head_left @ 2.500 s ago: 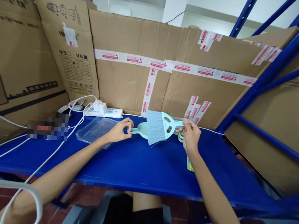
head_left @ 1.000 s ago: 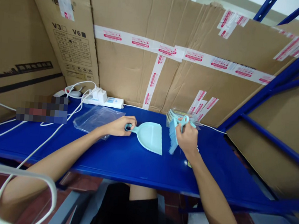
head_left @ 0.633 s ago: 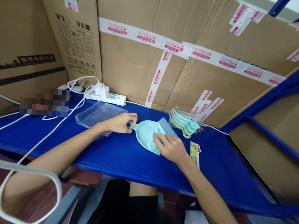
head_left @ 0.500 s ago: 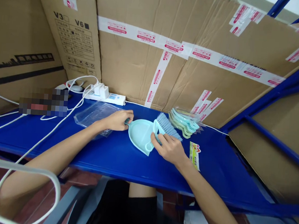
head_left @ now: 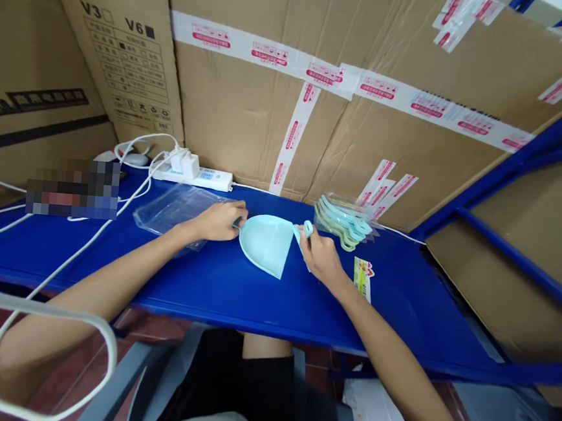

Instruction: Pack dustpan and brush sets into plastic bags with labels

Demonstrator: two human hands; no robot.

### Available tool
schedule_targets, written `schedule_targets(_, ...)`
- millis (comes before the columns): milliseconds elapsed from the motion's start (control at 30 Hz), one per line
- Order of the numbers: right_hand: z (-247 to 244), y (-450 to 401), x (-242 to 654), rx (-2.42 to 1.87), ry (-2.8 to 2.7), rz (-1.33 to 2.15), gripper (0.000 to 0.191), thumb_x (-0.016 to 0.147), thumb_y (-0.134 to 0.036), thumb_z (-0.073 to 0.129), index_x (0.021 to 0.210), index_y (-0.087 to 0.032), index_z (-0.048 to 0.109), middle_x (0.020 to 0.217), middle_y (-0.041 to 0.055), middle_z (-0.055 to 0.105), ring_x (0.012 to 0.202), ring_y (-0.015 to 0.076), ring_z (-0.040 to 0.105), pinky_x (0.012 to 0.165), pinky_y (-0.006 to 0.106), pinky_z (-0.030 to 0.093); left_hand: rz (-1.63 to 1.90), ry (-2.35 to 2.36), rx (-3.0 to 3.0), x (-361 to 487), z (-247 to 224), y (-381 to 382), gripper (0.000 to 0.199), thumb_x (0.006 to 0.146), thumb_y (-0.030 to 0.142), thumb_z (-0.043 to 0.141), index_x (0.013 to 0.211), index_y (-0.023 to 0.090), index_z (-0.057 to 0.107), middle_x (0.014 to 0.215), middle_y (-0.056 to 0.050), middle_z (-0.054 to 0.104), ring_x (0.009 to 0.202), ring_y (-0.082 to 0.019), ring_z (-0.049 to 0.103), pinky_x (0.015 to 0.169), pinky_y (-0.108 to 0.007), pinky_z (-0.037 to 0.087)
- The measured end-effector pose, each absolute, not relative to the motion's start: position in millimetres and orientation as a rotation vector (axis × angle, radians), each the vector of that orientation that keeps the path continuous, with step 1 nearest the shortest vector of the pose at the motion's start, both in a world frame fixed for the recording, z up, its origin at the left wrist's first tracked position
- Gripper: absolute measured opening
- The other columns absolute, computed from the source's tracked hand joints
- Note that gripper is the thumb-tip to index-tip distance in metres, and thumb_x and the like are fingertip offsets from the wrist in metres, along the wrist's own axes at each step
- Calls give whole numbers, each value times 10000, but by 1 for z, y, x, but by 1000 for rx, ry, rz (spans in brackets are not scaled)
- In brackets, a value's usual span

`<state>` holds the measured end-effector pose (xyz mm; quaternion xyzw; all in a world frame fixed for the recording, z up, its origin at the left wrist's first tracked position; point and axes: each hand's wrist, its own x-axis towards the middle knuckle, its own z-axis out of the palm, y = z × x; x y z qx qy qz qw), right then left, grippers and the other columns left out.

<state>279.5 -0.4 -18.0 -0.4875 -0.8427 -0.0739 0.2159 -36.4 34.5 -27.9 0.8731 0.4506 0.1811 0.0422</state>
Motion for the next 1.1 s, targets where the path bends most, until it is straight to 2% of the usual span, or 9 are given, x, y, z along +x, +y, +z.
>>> schedule_targets(267,-23,-5,277,-1336,-2001,77,473,1061,-371,360,1238,-73,682,666,78,716,560,231,695,636,316,503,694,1106,2611,-24,-29,33,123,700,115,604,786,197,574,887,-33,620,802,-203,619,759,-312,458)
schedule_targets(400,-20,-8,276,-1324,-1852,316,450,1049,-397,397,1240,-96,673,614,27,661,437,184,614,520,290,494,706,983,2527,-14,-26,24,206,676,99,588,858,187,624,924,-29,651,844,-197,640,792,-303,467)
schedule_targets(600,-17,-12,269,-1243,-1712,586,471,1041,-499,437,1262,-136,641,660,6,668,357,161,582,345,260,453,739,939,2376,-13,-25,19,372,679,118,595,1045,185,617,1016,-39,692,915,-214,662,802,-312,483)
schedule_targets(733,-18,-19,258,-1200,-1668,712,518,1031,-571,453,1248,-147,656,685,15,702,356,159,589,314,255,444,761,861,2277,-15,-31,23,593,719,141,609,1303,182,518,1065,-52,695,896,-202,669,723,-290,482)
schedule_targets(867,-14,-22,247,-1135,-1685,813,528,978,-618,568,1256,-180,667,658,-21,670,372,164,591,335,270,460,789,881,2201,-16,-36,27,846,715,162,655,1499,173,336,1088,-69,703,897,-214,683,708,-296,487)
schedule_targets(967,-1,-15,242,-1066,-1777,808,494,946,-626,639,1212,-212,685,654,-46,627,406,141,562,378,260,443,791,908,2165,-14,-37,28,900,703,171,677,1522,138,306,1097,-90,708,913,-233,691,729,-322,506)
schedule_targets(1033,13,-6,240,-1026,-1868,600,418,965,-587,637,1097,-202,730,690,-28,609,497,135,565,471,263,473,799,917,2148,-13,-37,28,894,706,169,683,1519,121,313,1112,-102,712,936,-240,693,755,-336,513)
schedule_targets(1100,28,4,240,-983,-1901,267,377,993,-521,616,879,-185,742,786,24,621,632,151,594,622,299,532,808,913,2136,-12,-37,28,889,715,160,687,1522,126,315,1124,-103,720,962,-240,695,786,-345,517)
